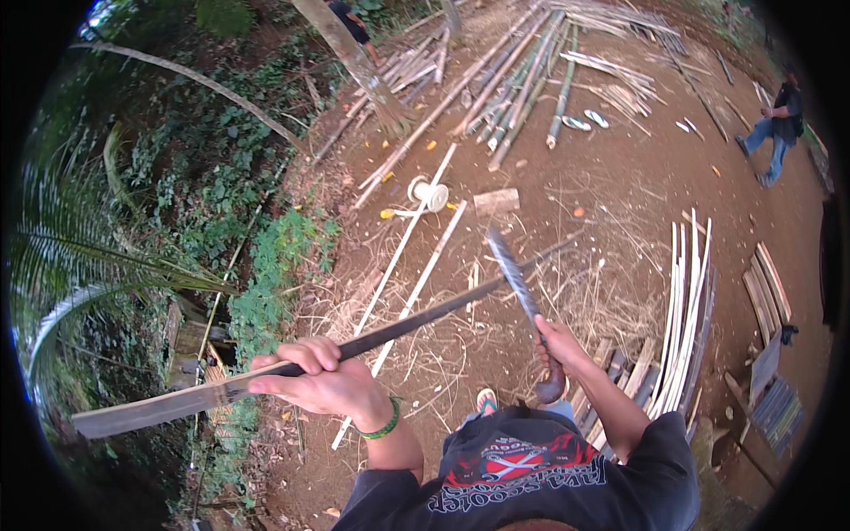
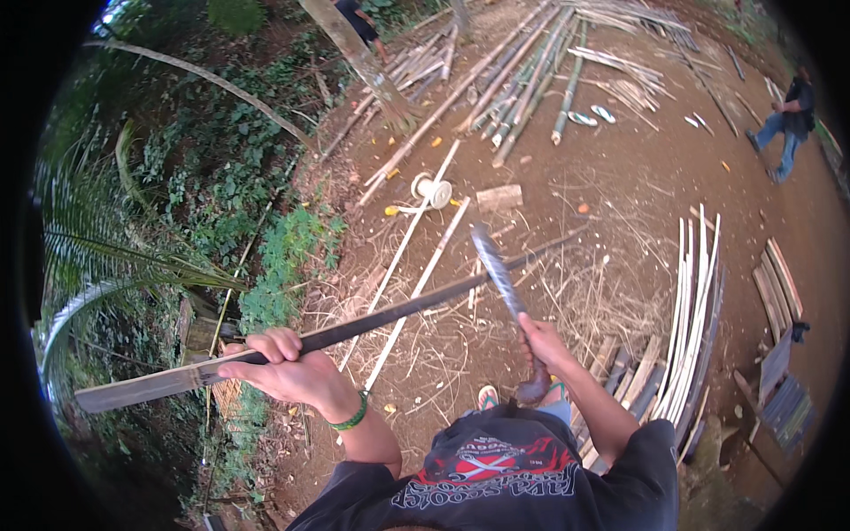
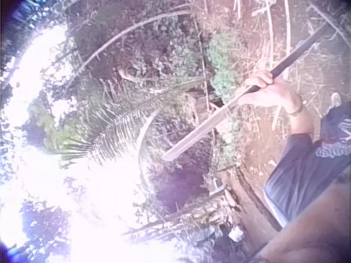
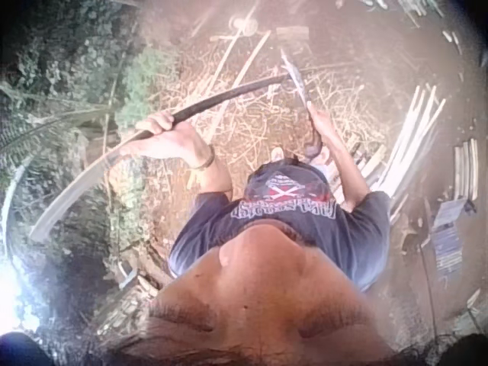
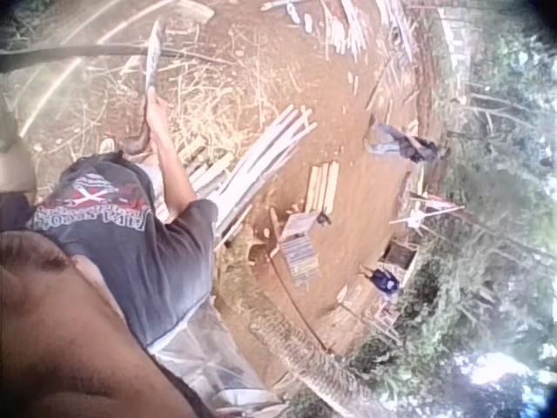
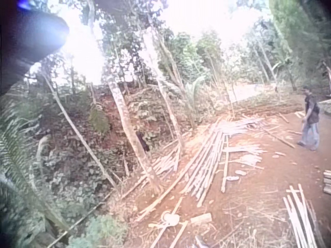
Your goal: The person uses a machete to shave and smooth a long bamboo pole held in their left hand. They repeatedly strike the bamboo to remove the outer layer and create a flat surface. Other people are visible in the background working with similar materials.
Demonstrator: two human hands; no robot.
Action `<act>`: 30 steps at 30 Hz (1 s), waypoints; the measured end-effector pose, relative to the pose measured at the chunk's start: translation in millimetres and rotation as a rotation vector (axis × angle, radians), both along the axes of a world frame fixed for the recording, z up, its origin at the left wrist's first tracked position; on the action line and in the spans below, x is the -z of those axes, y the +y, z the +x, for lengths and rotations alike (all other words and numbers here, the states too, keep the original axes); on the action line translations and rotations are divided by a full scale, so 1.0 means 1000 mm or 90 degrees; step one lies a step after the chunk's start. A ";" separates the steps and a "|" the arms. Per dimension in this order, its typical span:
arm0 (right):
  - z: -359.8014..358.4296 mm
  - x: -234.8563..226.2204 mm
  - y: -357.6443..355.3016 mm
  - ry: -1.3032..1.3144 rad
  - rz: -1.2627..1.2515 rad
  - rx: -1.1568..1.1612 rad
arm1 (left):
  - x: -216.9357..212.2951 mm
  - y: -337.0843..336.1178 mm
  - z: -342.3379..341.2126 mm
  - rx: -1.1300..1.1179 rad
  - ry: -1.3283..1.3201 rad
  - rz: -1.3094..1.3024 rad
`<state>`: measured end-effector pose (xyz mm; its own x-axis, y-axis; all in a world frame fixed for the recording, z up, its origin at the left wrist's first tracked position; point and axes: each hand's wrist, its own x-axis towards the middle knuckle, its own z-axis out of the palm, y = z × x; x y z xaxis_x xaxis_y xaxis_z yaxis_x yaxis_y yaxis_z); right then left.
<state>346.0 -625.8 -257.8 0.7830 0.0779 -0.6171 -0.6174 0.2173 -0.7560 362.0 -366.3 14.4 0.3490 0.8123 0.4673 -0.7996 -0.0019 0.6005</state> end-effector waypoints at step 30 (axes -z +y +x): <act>-0.048 -0.020 0.059 0.040 -0.120 0.057 | 0.037 0.052 -0.019 0.120 -0.004 0.021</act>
<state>297.6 -566.4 -238.2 0.7414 -0.1107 -0.6618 -0.6491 0.1319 -0.7492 343.1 -314.3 -23.0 0.4908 0.7163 0.4960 -0.7916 0.1289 0.5972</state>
